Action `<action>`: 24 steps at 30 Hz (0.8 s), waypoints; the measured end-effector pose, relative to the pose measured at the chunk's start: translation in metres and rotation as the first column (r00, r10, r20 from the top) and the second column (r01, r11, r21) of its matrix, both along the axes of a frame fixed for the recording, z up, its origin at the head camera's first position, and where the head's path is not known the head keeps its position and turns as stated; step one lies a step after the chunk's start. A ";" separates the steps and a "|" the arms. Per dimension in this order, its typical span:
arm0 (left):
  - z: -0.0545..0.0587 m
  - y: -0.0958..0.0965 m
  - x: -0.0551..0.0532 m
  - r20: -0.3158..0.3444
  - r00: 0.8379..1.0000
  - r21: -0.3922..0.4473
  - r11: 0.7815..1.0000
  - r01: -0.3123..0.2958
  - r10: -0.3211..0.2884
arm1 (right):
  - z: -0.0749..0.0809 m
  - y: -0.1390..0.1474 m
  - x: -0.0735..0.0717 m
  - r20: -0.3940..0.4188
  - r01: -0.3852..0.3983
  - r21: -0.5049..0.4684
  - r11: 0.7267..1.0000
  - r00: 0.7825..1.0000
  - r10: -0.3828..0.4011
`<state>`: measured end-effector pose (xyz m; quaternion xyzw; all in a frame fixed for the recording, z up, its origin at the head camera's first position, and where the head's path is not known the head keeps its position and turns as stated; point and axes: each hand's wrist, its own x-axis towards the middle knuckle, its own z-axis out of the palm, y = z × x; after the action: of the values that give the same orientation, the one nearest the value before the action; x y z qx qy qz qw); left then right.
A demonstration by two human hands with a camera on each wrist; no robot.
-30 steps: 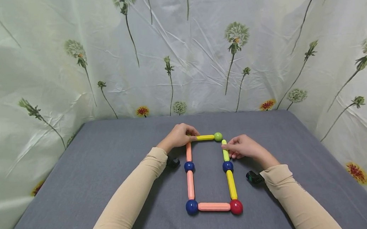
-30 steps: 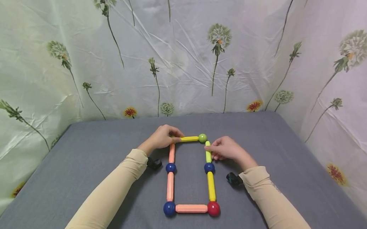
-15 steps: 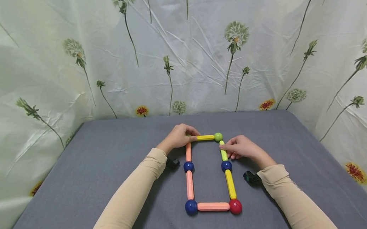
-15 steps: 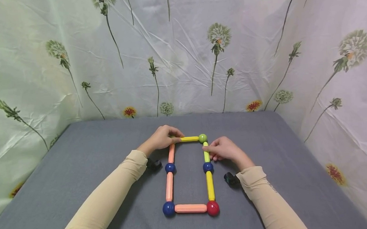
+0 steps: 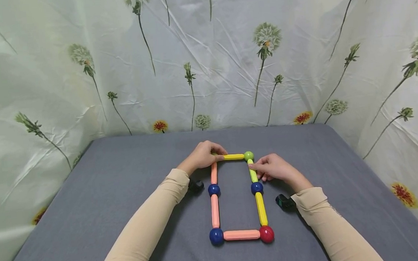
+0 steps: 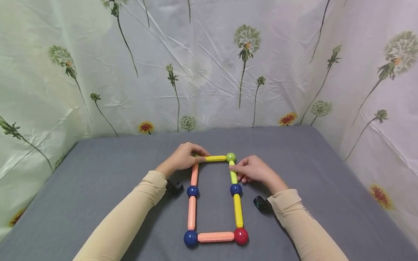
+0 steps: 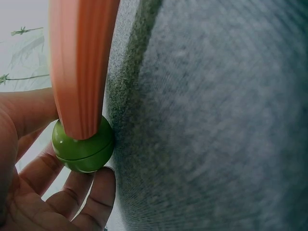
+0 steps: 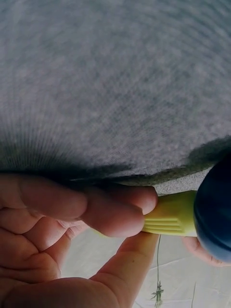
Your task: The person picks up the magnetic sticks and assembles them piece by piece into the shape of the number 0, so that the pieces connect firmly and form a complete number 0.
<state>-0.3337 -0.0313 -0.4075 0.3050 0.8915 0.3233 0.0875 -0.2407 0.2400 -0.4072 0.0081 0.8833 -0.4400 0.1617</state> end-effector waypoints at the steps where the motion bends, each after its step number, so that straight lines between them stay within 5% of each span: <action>1: 0.000 0.000 0.000 -0.003 1.000 -0.001 1.000 0.000 0.000 | 0.000 0.000 0.000 0.000 0.000 -0.002 1.000 1.000 0.000; 24: -0.003 -0.005 0.000 0.029 0.999 0.023 0.999 -0.043 0.042 | 0.000 0.004 -0.002 0.016 -0.051 0.005 0.999 0.999 0.051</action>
<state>-0.3335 -0.0366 -0.4105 0.2824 0.8927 0.3397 0.0897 -0.2427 0.2438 -0.4071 -0.0106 0.8830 -0.4334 0.1801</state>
